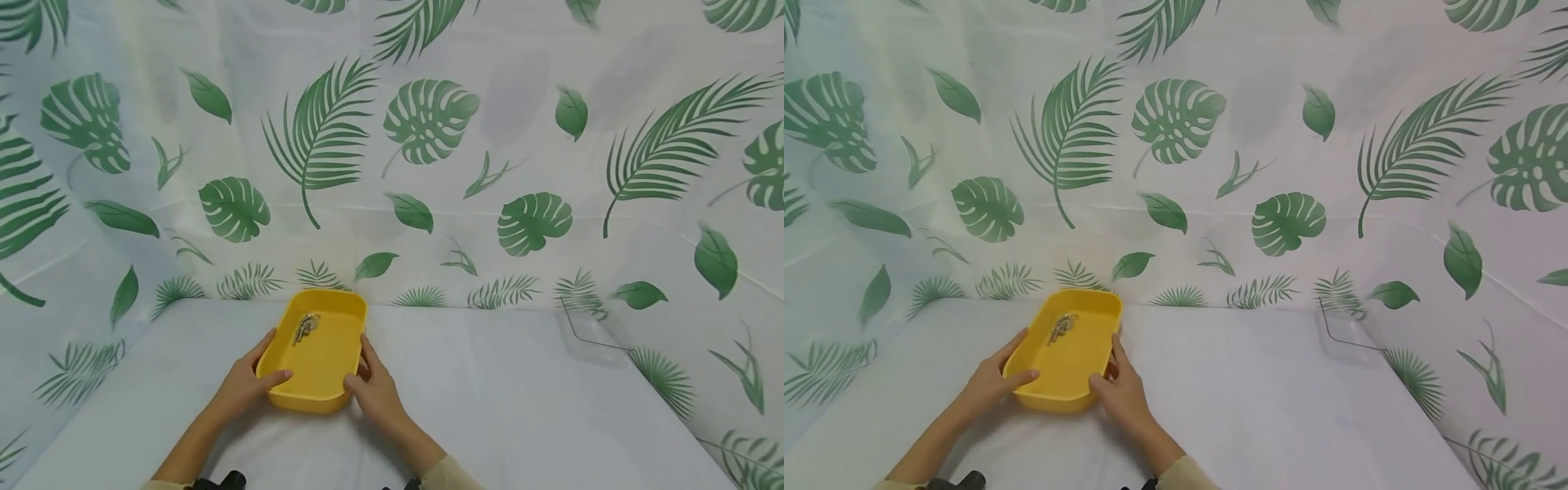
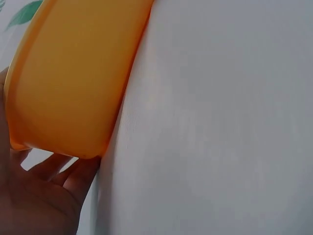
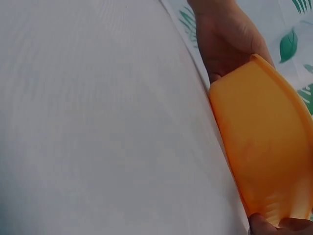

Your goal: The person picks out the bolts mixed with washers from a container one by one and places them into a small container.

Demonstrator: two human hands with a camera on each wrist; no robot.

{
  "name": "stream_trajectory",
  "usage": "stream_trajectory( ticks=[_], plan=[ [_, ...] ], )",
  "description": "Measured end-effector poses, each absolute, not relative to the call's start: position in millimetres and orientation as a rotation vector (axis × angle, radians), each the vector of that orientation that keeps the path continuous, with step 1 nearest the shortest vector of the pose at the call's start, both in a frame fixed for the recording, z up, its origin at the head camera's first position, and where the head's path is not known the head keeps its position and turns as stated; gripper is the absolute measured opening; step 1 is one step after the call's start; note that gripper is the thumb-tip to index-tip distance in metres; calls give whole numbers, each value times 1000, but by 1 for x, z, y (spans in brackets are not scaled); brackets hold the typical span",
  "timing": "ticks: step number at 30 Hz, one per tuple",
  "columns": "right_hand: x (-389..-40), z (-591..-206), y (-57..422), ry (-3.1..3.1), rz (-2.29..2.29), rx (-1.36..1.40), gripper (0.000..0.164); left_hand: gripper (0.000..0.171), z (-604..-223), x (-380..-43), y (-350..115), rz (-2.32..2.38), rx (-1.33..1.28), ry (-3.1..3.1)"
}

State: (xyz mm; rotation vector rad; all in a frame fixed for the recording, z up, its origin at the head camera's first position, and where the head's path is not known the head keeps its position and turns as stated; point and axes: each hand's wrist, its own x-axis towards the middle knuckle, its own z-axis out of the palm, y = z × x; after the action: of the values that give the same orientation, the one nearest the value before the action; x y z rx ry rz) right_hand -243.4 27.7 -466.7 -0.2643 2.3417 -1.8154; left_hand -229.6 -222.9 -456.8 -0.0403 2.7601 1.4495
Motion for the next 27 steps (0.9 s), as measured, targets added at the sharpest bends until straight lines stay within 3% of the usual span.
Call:
stream_trajectory(
  ticks=[15,27],
  plan=[
    [-257,-467,109,2444,-1754,-301,83,108,-465,-245,-140,1598,3,2682],
    [-274,-471,176,2462,-1707,-282,81,103,-472,-256,-78,1760,85,2633]
  ],
)
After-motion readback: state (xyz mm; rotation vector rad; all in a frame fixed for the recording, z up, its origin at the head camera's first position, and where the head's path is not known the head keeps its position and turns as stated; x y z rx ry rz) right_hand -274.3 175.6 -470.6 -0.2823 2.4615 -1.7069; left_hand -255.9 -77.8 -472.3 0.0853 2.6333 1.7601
